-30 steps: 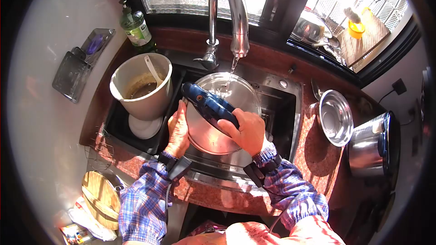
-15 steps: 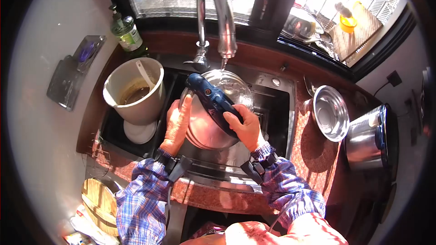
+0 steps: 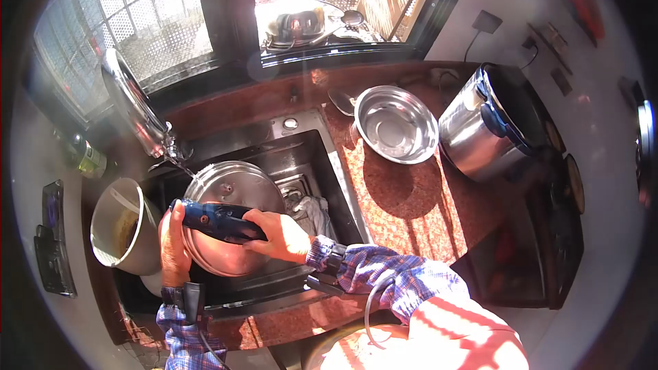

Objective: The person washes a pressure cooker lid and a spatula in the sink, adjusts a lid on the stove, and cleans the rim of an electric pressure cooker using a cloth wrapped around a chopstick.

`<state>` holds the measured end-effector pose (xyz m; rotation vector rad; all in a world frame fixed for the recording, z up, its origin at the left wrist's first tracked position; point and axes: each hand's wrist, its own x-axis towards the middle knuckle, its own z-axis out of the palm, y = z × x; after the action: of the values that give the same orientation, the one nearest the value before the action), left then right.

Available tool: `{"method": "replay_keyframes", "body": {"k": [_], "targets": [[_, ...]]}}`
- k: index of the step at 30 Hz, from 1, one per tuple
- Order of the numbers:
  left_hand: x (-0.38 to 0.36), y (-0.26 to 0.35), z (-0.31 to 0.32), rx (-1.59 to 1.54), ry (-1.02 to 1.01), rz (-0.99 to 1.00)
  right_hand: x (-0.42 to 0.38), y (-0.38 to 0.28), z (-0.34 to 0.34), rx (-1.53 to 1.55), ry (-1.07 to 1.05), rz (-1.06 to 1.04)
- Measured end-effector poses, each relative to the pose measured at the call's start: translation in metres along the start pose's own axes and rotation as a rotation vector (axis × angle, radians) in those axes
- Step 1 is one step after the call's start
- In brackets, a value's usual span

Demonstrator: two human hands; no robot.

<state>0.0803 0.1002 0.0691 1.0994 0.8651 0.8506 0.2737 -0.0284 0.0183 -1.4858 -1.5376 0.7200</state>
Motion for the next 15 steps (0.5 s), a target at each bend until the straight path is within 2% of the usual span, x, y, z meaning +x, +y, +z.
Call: {"method": "replay_keyframes", "body": {"k": [1, 2, 3, 4, 5, 6, 7, 8, 9, 10, 11, 12, 13, 15], "targets": [[-0.001, -0.004, -0.007, -0.098, -0.061, -0.084, -0.002, 0.005, 0.0, -0.003, 0.0, -0.003], [-0.004, -0.008, -0.011, -0.104, -0.062, -0.086, -0.003, 0.013, 0.001, -0.027, 0.017, -0.109], [-0.015, -0.004, -0.003, -0.073, -0.02, -0.023, -0.004, 0.016, 0.001, -0.05, 0.033, -0.22], [-0.02, -0.007, -0.005, -0.054, -0.002, -0.005, -0.002, 0.001, -0.02, -0.065, -0.047, -0.218], [-0.026, -0.012, -0.009, -0.038, 0.018, 0.012, -0.004, -0.004, -0.035, -0.094, 0.038, -0.206], [-0.033, -0.015, -0.014, 0.058, 0.081, 0.051, -0.007, 0.006, -0.045, 0.041, 0.186, -0.132], [-0.041, -0.018, -0.019, 0.099, 0.117, 0.077, -0.011, 0.006, -0.069, 0.072, 0.252, 0.049], [-0.05, -0.015, -0.019, 0.141, 0.171, 0.109, -0.017, 0.007, -0.093, -0.117, 0.386, 0.161], [-0.061, -0.011, -0.022, 0.184, 0.236, 0.133, -0.027, 0.049, -0.113, -0.1, 0.526, 0.156], [-0.067, -0.013, -0.029, 0.138, 0.299, 0.135, -0.042, 0.052, -0.14, -0.508, 0.652, -0.041], [-0.075, -0.014, -0.038, 0.101, 0.368, 0.129, -0.053, 0.069, -0.164, -0.811, 0.646, 0.035], [-0.087, -0.006, -0.031, -0.004, 0.427, 0.134, -0.072, 0.078, -0.177, -0.745, 0.687, 0.198], [-0.091, -0.016, -0.045, -0.107, 0.459, 0.15, -0.083, 0.094, -0.191, -0.943, 0.694, 0.144], [-0.102, -0.012, -0.051, -0.062, 0.537, 0.171, -0.093, 0.081, -0.2, -0.088, 0.711, 0.727]]}}
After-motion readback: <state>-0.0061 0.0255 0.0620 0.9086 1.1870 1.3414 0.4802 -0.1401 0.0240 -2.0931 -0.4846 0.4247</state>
